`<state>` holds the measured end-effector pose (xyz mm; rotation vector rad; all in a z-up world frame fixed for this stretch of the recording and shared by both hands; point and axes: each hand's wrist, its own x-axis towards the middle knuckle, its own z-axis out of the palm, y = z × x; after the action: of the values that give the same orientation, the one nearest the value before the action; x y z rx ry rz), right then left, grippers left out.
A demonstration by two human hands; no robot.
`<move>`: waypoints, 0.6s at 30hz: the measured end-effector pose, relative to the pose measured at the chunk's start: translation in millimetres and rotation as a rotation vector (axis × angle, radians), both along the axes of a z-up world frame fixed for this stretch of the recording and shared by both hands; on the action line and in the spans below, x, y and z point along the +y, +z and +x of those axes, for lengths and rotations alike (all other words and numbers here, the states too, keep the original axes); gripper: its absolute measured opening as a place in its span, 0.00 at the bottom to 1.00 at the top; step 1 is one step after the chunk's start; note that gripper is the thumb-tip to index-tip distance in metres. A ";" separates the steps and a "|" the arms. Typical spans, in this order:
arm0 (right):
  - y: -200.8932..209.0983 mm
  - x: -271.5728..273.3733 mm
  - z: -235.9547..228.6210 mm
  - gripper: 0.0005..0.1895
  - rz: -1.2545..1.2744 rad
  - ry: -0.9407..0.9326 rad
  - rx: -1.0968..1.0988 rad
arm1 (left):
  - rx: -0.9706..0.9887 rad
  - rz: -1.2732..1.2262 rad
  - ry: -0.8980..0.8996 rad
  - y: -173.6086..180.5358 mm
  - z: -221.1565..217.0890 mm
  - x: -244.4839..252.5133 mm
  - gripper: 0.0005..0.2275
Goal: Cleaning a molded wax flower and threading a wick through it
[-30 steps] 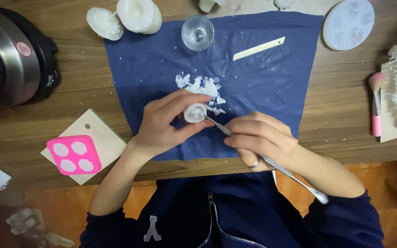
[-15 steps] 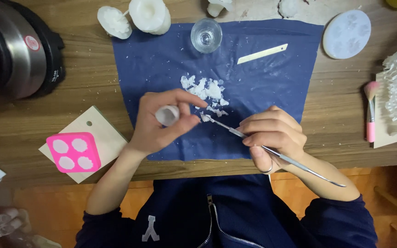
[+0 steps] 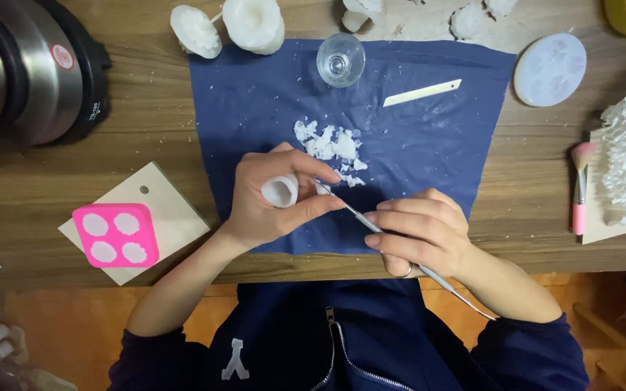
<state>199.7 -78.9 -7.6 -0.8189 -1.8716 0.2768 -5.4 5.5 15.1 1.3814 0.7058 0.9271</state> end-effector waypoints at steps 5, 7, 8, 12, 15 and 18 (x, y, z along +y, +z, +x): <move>-3.7 -1.3 2.5 0.08 0.012 -0.010 0.000 | 0.017 0.062 0.008 -0.8 -0.3 -0.8 0.07; -3.4 -1.5 3.7 0.08 0.018 -0.010 0.002 | 0.026 0.077 0.010 -1.8 -0.2 -0.4 0.06; -2.9 -1.7 4.4 0.08 0.010 -0.004 -0.004 | 0.036 0.098 0.016 -2.7 0.0 0.2 0.06; -3.3 -2.4 4.9 0.08 0.007 -0.001 0.008 | 0.044 0.132 0.022 -1.3 -0.3 -0.3 0.04; -3.1 -2.3 6.6 0.08 0.022 0.007 0.002 | 0.046 0.159 0.023 -4.9 -1.6 -0.2 0.04; -3.2 -2.7 7.7 0.08 0.046 0.012 0.014 | 0.044 0.172 0.034 -3.4 -3.1 1.2 0.04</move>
<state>207.4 -81.6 -10.8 -0.7737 -1.8636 0.2456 -8.5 6.7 11.7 1.5488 0.6977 1.0057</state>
